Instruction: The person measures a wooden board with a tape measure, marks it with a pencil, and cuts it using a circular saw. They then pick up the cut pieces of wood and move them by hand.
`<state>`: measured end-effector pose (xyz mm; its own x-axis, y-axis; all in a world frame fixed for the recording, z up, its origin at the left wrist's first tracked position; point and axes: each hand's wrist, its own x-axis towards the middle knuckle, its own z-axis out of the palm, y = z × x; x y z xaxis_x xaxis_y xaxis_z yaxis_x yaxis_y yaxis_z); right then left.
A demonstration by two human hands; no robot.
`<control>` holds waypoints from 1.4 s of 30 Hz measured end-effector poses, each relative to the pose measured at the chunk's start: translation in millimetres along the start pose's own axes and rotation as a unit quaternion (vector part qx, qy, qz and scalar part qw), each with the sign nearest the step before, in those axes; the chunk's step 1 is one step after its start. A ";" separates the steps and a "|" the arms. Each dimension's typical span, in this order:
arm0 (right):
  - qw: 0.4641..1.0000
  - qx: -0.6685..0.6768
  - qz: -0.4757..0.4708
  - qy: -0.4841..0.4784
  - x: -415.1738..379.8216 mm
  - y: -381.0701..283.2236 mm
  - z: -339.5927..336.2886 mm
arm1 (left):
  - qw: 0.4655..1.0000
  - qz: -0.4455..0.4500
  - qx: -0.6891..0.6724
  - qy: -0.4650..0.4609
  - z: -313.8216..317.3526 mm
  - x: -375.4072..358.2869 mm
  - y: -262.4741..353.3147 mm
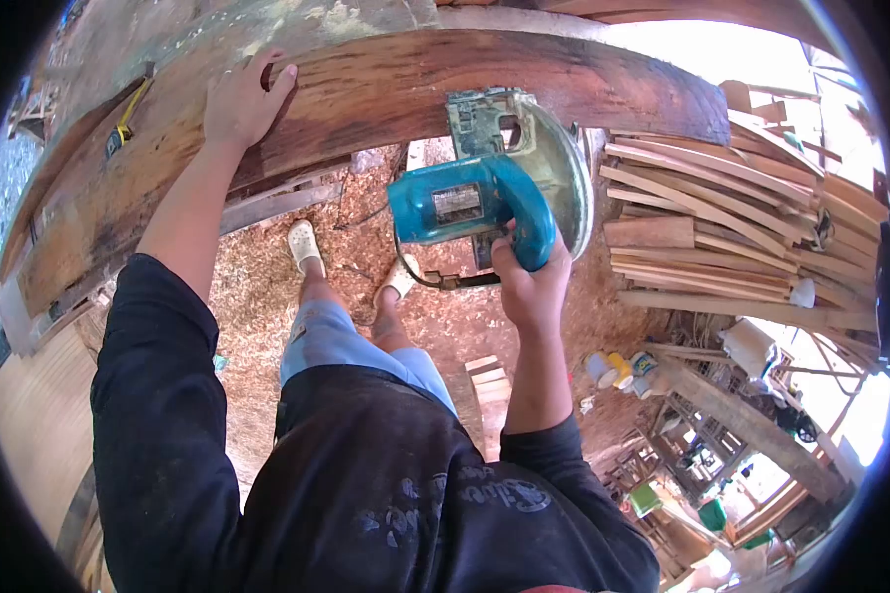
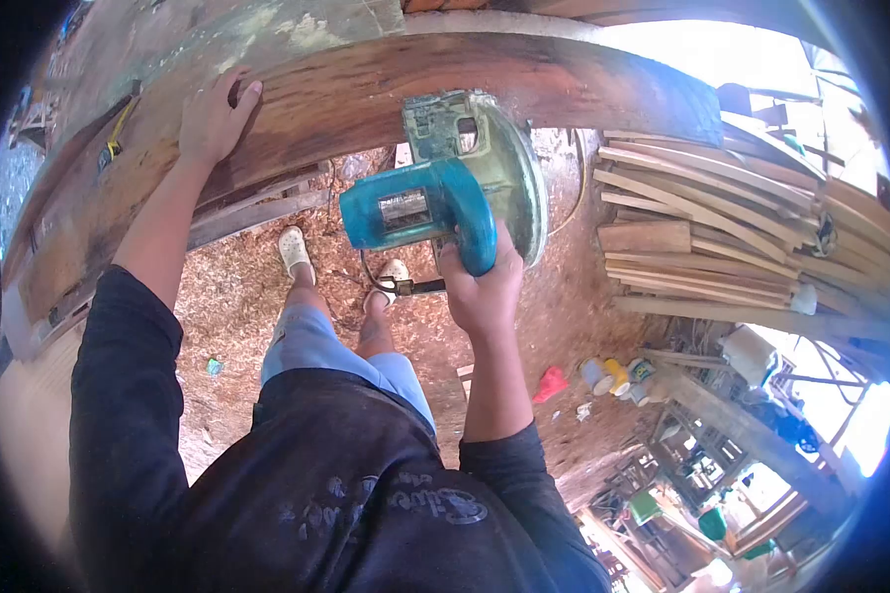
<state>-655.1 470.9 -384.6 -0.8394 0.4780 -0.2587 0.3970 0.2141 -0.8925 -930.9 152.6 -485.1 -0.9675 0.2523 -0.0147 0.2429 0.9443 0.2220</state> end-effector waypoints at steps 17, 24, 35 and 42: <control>0.998 0.010 0.064 -0.013 19.1 -45.1 5.6 | 0.998 -0.021 0.007 -0.060 -10.8 -1.0 4.2; 0.998 -0.010 0.061 -0.011 25.5 -49.3 8.6 | 0.999 0.021 0.021 0.012 -4.1 -4.7 0.8; 0.995 0.071 0.070 0.000 15.1 -6.0 13.5 | 0.999 0.025 0.011 0.029 2.1 -2.0 -2.1; 0.997 0.043 0.068 -0.012 28.2 -33.9 13.2 | 1.000 0.015 0.016 0.001 -6.7 -3.3 1.6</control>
<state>-697.1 465.9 -366.6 -0.7892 0.4766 -0.3873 0.4750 0.0739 -0.8769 -927.8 151.8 -478.2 -0.9598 0.2806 -0.0056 0.2745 0.9426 0.1901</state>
